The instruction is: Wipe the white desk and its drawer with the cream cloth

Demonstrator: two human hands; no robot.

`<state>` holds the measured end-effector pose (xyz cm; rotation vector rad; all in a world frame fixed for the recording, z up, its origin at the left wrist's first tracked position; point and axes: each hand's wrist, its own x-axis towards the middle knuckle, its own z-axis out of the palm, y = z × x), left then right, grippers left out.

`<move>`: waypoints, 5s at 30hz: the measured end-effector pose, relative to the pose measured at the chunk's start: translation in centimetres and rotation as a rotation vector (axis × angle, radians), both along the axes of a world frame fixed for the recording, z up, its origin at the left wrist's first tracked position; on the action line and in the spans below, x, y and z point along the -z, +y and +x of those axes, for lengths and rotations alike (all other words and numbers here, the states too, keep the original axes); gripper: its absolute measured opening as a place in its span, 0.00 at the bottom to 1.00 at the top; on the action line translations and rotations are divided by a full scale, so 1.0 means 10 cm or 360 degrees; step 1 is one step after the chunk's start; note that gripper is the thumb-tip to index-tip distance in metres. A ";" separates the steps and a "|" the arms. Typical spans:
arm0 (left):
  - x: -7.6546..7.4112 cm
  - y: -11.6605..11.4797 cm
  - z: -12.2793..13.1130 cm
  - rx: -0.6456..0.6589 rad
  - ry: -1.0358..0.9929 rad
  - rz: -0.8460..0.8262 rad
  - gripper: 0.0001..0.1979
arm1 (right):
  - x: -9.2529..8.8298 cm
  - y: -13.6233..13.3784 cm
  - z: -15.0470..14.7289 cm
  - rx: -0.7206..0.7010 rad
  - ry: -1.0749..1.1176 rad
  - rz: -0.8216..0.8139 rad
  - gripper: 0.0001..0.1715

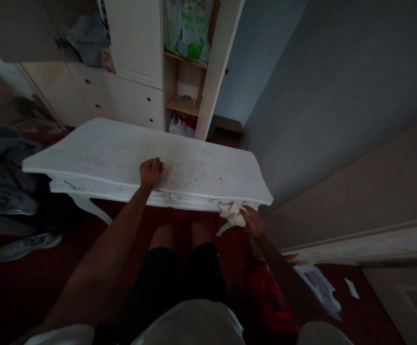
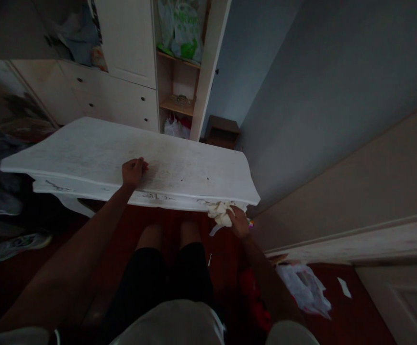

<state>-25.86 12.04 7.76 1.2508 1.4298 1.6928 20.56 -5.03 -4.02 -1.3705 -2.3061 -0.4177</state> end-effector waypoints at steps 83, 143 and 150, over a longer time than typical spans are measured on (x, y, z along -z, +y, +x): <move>-0.09 -0.12 0.00 0.0023 0.0258 -0.0051 0.18 | -1.32 1.17 -1.62 -0.0537 0.0697 -0.0328 0.41; -0.63 -0.27 1.23 0.0371 0.1453 0.0064 0.36 | -0.35 -0.86 -1.95 0.0644 0.3124 -0.1745 0.24; -0.56 0.07 1.49 0.0518 0.1804 -0.0486 0.60 | -0.47 -1.11 -2.01 0.0720 0.3043 -0.1820 0.27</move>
